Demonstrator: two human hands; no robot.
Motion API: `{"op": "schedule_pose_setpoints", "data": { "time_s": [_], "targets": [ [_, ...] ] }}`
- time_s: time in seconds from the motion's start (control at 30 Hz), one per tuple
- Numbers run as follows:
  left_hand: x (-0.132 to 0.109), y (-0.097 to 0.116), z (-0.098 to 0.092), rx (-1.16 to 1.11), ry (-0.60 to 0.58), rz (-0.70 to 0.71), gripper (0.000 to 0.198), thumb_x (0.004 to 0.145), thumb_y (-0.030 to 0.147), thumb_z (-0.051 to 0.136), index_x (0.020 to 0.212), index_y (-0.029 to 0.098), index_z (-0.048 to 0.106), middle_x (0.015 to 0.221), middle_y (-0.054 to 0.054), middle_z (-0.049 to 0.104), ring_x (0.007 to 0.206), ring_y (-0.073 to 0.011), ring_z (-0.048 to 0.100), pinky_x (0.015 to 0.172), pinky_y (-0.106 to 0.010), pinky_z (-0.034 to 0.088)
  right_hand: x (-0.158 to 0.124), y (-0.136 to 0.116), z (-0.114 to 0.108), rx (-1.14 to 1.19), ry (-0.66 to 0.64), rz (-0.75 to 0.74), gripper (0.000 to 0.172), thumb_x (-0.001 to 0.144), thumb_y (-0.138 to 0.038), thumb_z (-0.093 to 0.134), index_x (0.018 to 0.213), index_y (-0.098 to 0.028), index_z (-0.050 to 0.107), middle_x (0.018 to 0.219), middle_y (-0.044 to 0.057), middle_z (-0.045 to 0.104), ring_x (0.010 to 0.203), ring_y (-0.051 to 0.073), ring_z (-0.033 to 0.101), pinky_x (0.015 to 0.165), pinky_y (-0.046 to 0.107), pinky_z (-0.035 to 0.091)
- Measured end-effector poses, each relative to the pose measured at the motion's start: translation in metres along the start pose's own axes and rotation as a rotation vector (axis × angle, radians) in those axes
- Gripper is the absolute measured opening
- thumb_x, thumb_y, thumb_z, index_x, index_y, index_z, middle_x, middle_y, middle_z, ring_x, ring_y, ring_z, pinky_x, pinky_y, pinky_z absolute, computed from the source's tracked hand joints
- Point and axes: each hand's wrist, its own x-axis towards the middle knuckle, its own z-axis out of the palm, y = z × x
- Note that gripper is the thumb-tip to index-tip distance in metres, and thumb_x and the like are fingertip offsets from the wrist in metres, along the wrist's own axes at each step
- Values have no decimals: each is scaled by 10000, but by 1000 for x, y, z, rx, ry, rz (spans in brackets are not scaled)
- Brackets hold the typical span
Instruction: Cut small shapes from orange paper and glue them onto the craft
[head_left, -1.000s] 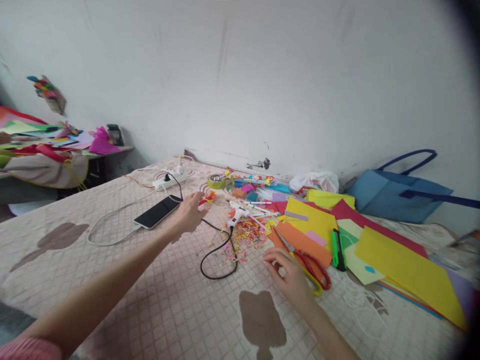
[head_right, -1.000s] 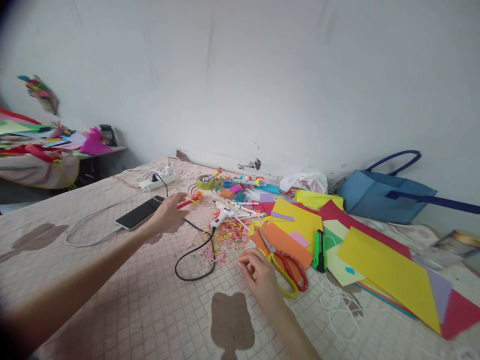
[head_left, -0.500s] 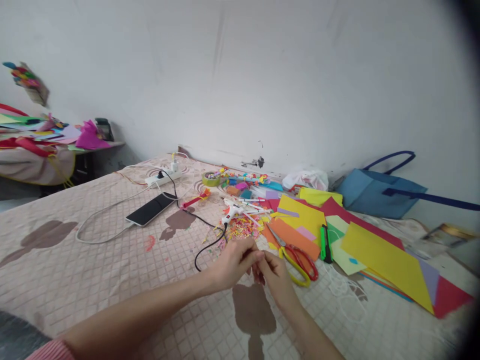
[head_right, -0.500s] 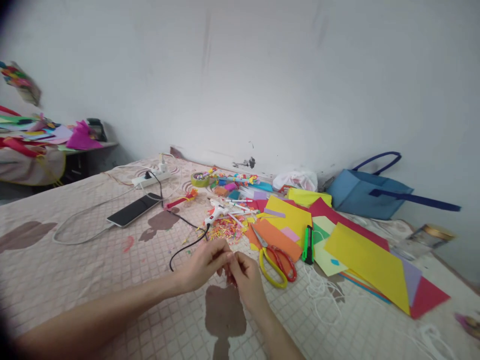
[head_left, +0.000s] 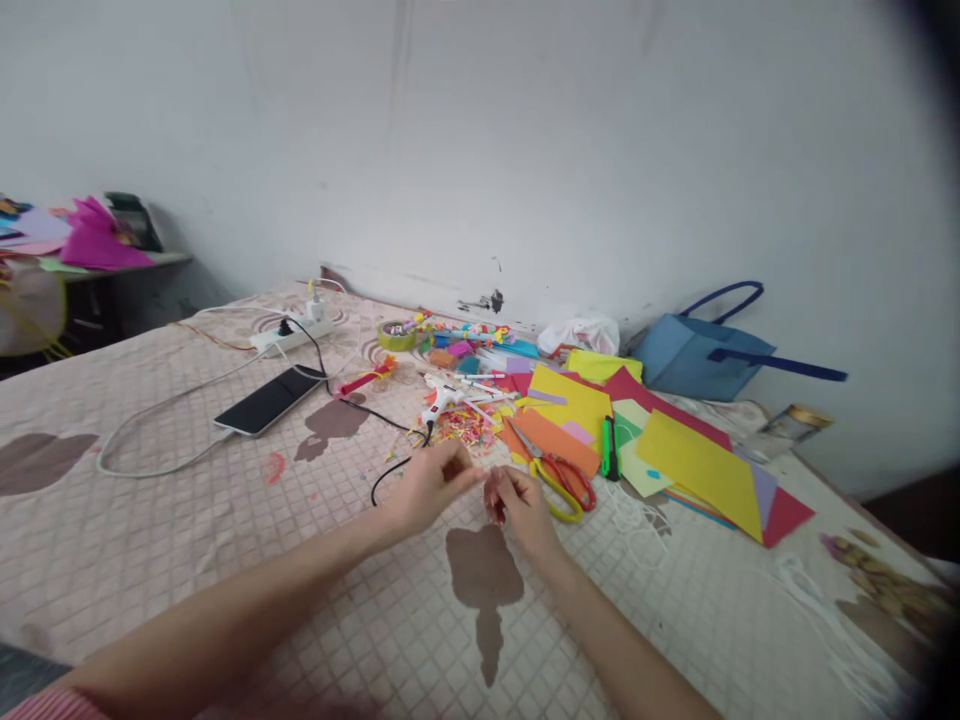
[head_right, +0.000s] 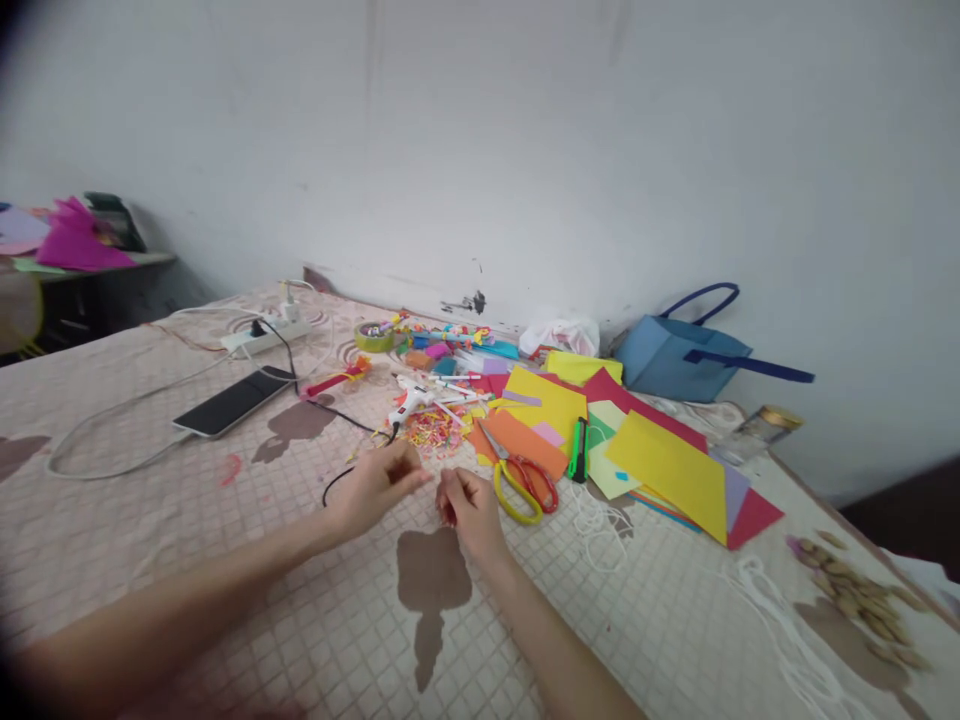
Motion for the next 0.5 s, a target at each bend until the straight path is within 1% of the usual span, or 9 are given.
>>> {"op": "schedule_pose_setpoints", "data": {
  "time_s": [0.03,0.07,0.13,0.17,0.23,0.3,0.37,0.43,0.5],
  "targets": [
    [-4,1,4,-34,-51,28,270,809,440,541,775,173,517,592,20,546,520,-102,460,484,-215,319,-1,1,1,-15,-22,-2,443,851,-531,470,574,-185,473,469,-43,449,401,85,414,411,216,322],
    [-7,2,7,-54,-98,49,245,821,421,531,827,177,508,622,14,564,542,-108,488,499,-216,335,-2,3,3,-22,-52,-3,445,846,-541,472,577,-186,473,466,-44,449,397,86,413,408,216,324],
    [-11,3,11,-50,-149,83,217,883,379,431,803,182,476,633,6,574,571,-115,521,545,-224,360,-5,4,7,-33,-119,-5,456,851,-553,449,577,-189,470,467,-38,456,395,90,415,403,218,327],
    [-11,2,11,-12,-153,103,234,904,357,381,766,185,458,627,4,565,579,-117,522,559,-228,359,-7,5,9,-56,-142,-18,463,866,-546,424,573,-190,469,470,-34,460,399,94,422,407,220,333],
    [-12,-1,11,107,-129,146,281,920,330,321,700,191,426,603,8,521,564,-122,494,551,-236,331,-9,4,10,-197,-147,-100,478,909,-499,358,559,-191,462,476,-28,461,420,101,445,434,224,351],
    [-11,-4,10,209,-106,173,317,922,333,307,658,192,412,576,15,474,533,-122,454,527,-241,292,-10,3,8,-389,-113,-216,473,933,-434,334,546,-191,453,489,-25,462,462,108,471,483,231,369],
    [-12,-8,10,245,-113,183,355,925,353,308,627,188,411,548,20,448,507,-115,430,514,-241,268,-9,1,1,-526,-53,-296,446,923,-397,369,535,-191,448,507,-24,461,502,114,474,527,241,368],
    [-13,-11,12,257,-145,202,395,920,383,335,588,180,406,517,24,429,488,-105,414,505,-238,252,-4,1,-10,-593,34,-321,409,901,-382,409,539,-194,441,530,-23,456,532,121,457,554,249,360],
    [-15,-12,16,280,-189,236,429,896,421,396,547,171,390,492,29,403,472,-93,396,497,-233,238,3,2,-26,-666,160,-329,362,897,-373,406,581,-199,446,565,-19,460,563,131,451,576,255,362]
  ]
}}
